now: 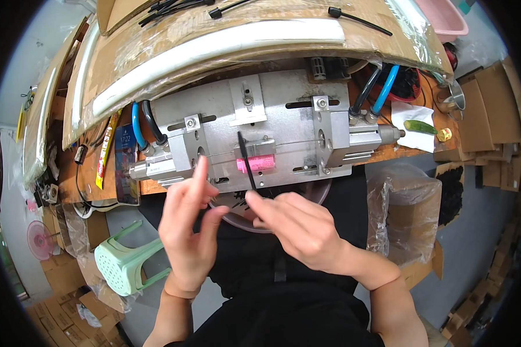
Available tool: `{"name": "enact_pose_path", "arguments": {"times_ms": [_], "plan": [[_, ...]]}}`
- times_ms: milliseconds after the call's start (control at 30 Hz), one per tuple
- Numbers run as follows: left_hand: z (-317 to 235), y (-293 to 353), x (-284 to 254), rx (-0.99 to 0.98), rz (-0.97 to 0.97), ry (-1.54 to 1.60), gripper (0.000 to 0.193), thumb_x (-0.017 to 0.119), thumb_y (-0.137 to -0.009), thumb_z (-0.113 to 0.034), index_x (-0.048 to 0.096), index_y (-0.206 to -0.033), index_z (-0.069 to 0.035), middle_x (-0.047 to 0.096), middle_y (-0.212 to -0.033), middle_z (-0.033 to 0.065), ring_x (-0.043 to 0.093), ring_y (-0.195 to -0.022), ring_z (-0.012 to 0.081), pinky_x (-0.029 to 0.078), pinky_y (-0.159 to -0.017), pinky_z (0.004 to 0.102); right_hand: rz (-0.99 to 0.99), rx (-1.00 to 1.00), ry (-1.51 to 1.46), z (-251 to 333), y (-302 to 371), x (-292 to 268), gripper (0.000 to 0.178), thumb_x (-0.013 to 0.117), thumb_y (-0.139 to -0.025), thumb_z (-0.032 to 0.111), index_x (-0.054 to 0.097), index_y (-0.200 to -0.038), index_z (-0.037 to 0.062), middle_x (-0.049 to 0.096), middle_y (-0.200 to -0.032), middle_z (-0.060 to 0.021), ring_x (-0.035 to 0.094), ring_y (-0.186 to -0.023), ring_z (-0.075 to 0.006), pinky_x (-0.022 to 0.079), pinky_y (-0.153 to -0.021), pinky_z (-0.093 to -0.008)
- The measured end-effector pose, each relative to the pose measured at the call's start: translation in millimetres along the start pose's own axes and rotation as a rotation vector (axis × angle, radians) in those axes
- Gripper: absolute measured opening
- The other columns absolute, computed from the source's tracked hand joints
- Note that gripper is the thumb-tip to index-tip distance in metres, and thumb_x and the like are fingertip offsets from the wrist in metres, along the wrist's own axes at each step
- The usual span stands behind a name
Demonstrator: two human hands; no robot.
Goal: The person repeatedly picks up black cable ties from a cardboard box and inserts them into a small metal jig on a workbench. They manipulate the ties within the jig and then place the processed ties into a pink bowl below. The task continues in a repetitive loop throughout the clip.
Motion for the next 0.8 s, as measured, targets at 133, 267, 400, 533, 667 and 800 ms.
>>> {"name": "enact_pose_path", "arguments": {"times_ms": [133, 267, 400, 533, 667, 800], "plan": [[10, -15, 1, -0.109, -0.005, 0.56, 0.043, 0.056, -0.094, -0.002, 0.051, -0.136, 0.003, 0.059, -0.102, 0.0086, 0.051, -0.084, 0.0118, 0.046, -0.077, 0.024, 0.041, -0.021, -0.168, 15, 3, -17, 0.042, 0.08, -0.066, -0.004, 0.068, -0.106, -0.0033, 0.069, -0.086, -0.0104, 0.065, -0.073, -0.0228, 0.054, -0.064, -0.0309], [4, -29, 7, -0.138, 0.024, 0.834, 0.038, 0.053, -0.095, 0.001, 0.054, -0.133, 0.003, 0.061, -0.103, 0.0093, 0.054, -0.088, 0.0119, 0.046, -0.079, 0.0254, 0.085, -0.021, -0.272, 21, 5, -22, 0.033, 0.082, -0.068, 0.002, 0.071, -0.099, 0.0029, 0.07, -0.084, -0.0075, 0.065, -0.072, -0.02, 0.054, -0.063, -0.0293], [-3, -58, -26, 0.113, -0.305, 0.276, 0.024, 0.06, -0.089, 0.004, 0.067, -0.111, 0.001, 0.063, -0.098, 0.0113, 0.059, -0.084, 0.0172, 0.048, -0.075, 0.0274, 0.346, 0.003, -0.403, 18, 13, -6, 0.023, 0.077, -0.076, 0.006, 0.069, -0.096, 0.0004, 0.064, -0.08, -0.0092, 0.062, -0.072, -0.0227, 0.053, -0.063, -0.0321], [-6, -129, -38, 0.186, -0.208, -0.047, 0.014, 0.059, -0.089, 0.002, 0.066, -0.1, 0.0, 0.063, -0.098, 0.0067, 0.058, -0.085, 0.0131, 0.045, -0.077, 0.0238, 0.631, 0.065, -0.128, -15, 19, 14, 0.027, 0.072, -0.082, 0.017, 0.064, -0.102, -0.0002, 0.058, -0.081, -0.0094, 0.059, -0.075, -0.0246, 0.052, -0.063, -0.0356], [-3, -193, -25, 0.452, -0.127, -0.28, 0.01, 0.062, -0.084, 0.0, 0.066, -0.093, -0.003, 0.064, -0.095, 0.008, 0.058, -0.079, 0.0193, 0.048, -0.075, 0.0292, 0.517, -0.129, 0.033, -17, -44, -21, 0.023, 0.073, -0.08, 0.02, 0.063, -0.093, 0.0051, 0.057, -0.073, -0.0052, 0.059, -0.071, -0.0221, 0.052, -0.058, -0.0334], [-5, -219, -8, 0.44, 0.223, -0.203, 0.012, 0.061, -0.084, 0.0, 0.067, -0.095, -0.002, 0.063, -0.092, 0.0095, 0.06, -0.081, 0.0202, 0.05, -0.076, 0.0315, -0.052, -0.374, 0.462, -19, -156, -82, 0.012, 0.067, -0.076, 0.001, 0.067, -0.089, 0.0008, 0.064, -0.075, -0.0106, 0.063, -0.067, -0.0234, 0.05, -0.061, -0.0339]]}}
Point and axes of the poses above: each hand's wrist, its own y-axis away from the middle knuckle, its own x-axis out of the palm, z = x × y, the point moved 6 cm from there along -y, towards the middle knuckle
